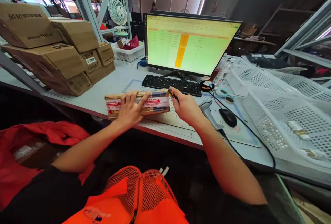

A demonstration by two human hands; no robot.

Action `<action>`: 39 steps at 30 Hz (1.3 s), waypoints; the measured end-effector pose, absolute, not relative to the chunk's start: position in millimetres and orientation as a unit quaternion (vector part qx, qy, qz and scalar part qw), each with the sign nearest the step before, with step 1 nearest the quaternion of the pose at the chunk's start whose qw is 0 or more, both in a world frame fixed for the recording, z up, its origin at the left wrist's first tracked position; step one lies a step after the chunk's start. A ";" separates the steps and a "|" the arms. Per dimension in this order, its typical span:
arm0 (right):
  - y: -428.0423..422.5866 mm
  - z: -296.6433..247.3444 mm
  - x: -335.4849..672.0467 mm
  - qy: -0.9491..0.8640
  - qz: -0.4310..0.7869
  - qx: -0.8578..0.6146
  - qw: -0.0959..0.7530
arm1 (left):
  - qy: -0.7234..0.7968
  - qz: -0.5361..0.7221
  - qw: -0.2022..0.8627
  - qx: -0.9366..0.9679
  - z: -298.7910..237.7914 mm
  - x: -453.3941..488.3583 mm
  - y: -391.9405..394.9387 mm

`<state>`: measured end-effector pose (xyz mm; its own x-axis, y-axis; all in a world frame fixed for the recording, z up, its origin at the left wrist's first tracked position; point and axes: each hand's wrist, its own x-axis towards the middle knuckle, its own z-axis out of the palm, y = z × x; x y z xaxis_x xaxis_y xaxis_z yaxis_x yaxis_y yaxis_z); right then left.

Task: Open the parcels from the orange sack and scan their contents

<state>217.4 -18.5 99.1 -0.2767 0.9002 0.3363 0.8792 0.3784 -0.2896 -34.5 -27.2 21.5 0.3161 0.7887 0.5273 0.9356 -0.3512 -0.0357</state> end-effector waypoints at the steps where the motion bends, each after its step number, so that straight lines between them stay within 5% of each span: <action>1: -18.9 95.0 218.0 -0.799 0.024 -0.556 0.227 | -0.547 -0.218 0.170 -0.790 21.7 -34.2 -27.7; 26: -50.9 51.1 220.8 -0.784 0.087 -0.574 0.220 | -0.535 -0.258 0.190 -0.782 15.1 -36.9 -30.2; 39: -47.8 79.7 207.7 -0.802 0.047 -0.527 0.277 | -0.533 -0.282 0.207 -0.770 16.9 -50.2 -40.5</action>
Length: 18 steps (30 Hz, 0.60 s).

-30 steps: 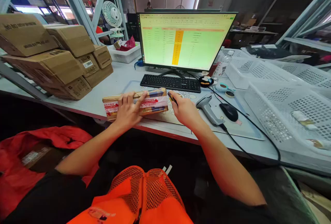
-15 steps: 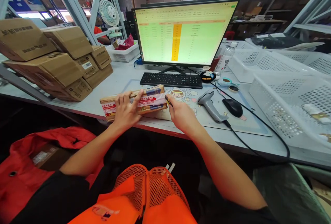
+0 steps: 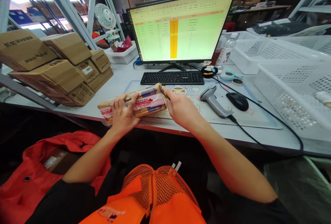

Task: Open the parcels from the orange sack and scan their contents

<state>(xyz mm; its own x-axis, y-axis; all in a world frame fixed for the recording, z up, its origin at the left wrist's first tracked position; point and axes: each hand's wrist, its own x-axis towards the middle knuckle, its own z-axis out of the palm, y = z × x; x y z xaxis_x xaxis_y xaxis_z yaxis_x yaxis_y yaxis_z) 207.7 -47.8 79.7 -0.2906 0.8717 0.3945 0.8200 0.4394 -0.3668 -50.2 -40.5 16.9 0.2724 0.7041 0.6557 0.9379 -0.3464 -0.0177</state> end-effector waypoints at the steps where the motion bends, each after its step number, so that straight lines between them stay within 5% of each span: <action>1: -48.6 79.3 206.4 -0.801 0.048 -0.528 0.278 | -0.532 -0.287 0.208 -0.769 16.5 -50.4 -41.0; 18: -91.3 65.0 216.0 -0.857 0.098 -0.461 0.207 | -0.546 -0.419 0.132 -0.713 25.9 -79.9 -38.6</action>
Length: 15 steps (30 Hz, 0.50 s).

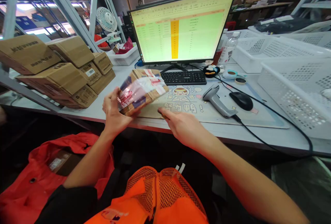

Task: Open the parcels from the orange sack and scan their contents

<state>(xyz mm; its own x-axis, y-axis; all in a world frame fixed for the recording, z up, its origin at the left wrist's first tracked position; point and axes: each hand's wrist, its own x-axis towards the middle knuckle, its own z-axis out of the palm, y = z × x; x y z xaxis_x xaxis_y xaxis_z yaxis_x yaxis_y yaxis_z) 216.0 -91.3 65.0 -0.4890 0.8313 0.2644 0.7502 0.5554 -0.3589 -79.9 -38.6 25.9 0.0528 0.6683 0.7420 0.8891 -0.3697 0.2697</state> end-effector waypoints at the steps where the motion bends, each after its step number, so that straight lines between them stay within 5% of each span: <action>1: -92.2 76.1 223.5 -0.864 0.080 -0.447 0.216 | -0.523 -0.431 0.115 -0.726 26.6 -85.4 -37.7; 5: -87.6 131.7 245.6 -0.876 -0.064 -0.406 0.254 | -0.467 -0.466 0.047 -0.750 29.5 -102.1 -33.8; 8: -74.3 166.8 233.5 -0.897 -0.155 -0.357 0.207 | -0.450 -0.470 -0.017 -0.759 35.4 -105.5 -31.0; 15: -46.9 190.8 186.5 -0.944 -0.141 -0.263 0.141 | -0.389 -0.481 -0.178 -0.765 40.8 -116.5 -29.4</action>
<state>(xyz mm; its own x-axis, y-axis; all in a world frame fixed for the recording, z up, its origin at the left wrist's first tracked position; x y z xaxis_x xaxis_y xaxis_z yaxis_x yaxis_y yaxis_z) 186.5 -46.9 190.8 -0.8219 0.4562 0.3413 0.5361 0.8220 0.1922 -116.5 -29.4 40.8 0.2341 0.7662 0.5984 0.4243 -0.6343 0.6462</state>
